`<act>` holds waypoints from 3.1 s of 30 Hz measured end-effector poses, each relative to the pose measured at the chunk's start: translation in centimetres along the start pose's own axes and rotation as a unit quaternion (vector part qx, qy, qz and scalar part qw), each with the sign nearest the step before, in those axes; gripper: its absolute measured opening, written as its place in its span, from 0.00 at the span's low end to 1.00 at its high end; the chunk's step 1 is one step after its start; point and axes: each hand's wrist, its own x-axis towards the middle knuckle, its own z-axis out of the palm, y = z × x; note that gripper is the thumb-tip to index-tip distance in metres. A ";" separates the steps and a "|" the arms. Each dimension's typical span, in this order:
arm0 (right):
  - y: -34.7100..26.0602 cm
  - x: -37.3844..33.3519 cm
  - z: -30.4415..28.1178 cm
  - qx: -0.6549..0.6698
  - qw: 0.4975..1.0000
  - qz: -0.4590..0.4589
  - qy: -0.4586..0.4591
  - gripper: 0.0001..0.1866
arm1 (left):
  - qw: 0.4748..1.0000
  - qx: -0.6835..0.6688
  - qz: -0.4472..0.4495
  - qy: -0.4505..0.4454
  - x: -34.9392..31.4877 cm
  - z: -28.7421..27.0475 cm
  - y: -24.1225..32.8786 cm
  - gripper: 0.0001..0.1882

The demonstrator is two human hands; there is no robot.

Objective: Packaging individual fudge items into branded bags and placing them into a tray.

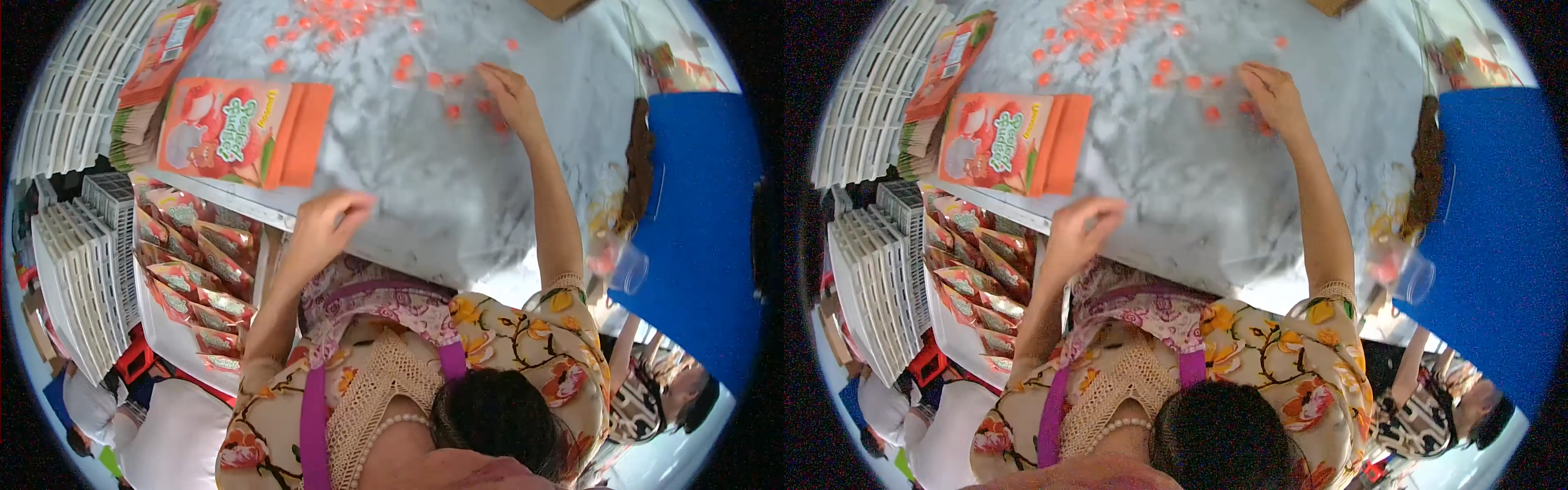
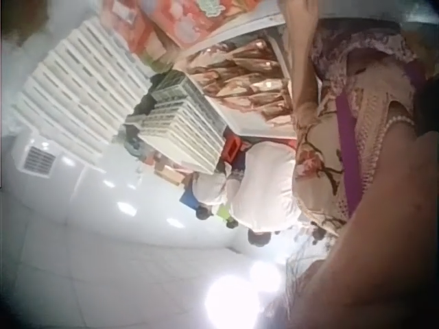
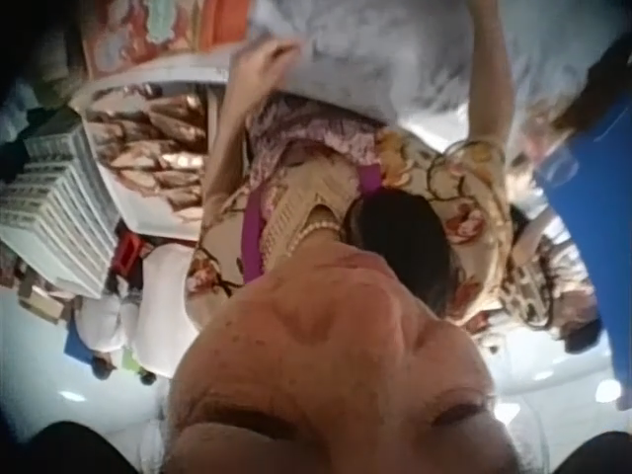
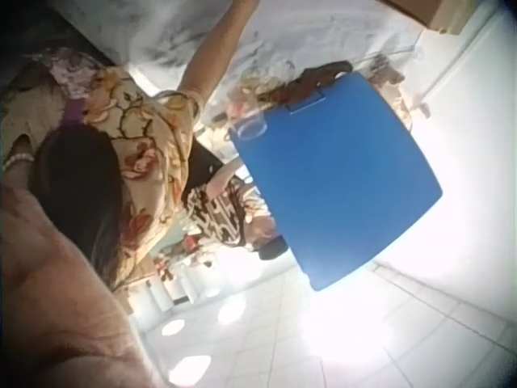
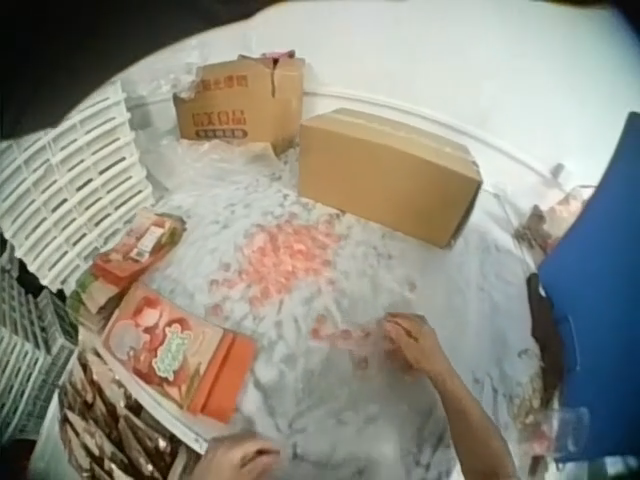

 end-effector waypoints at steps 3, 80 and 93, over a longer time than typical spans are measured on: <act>-2.0 -4.8 -1.7 0.073 0.987 0.141 0.022 0.21 | 0.999 -0.041 0.001 0.006 2.4 3.2 0.6 0.09; -1.2 -7.3 0.2 -0.131 0.977 -0.134 -0.098 0.30 | 0.985 0.134 0.053 -0.090 12.9 10.4 1.6 0.37; 0.4 -11.9 -3.1 -0.055 0.998 -0.020 -0.006 0.26 | 0.937 0.336 0.072 0.067 23.5 -5.8 -8.1 0.24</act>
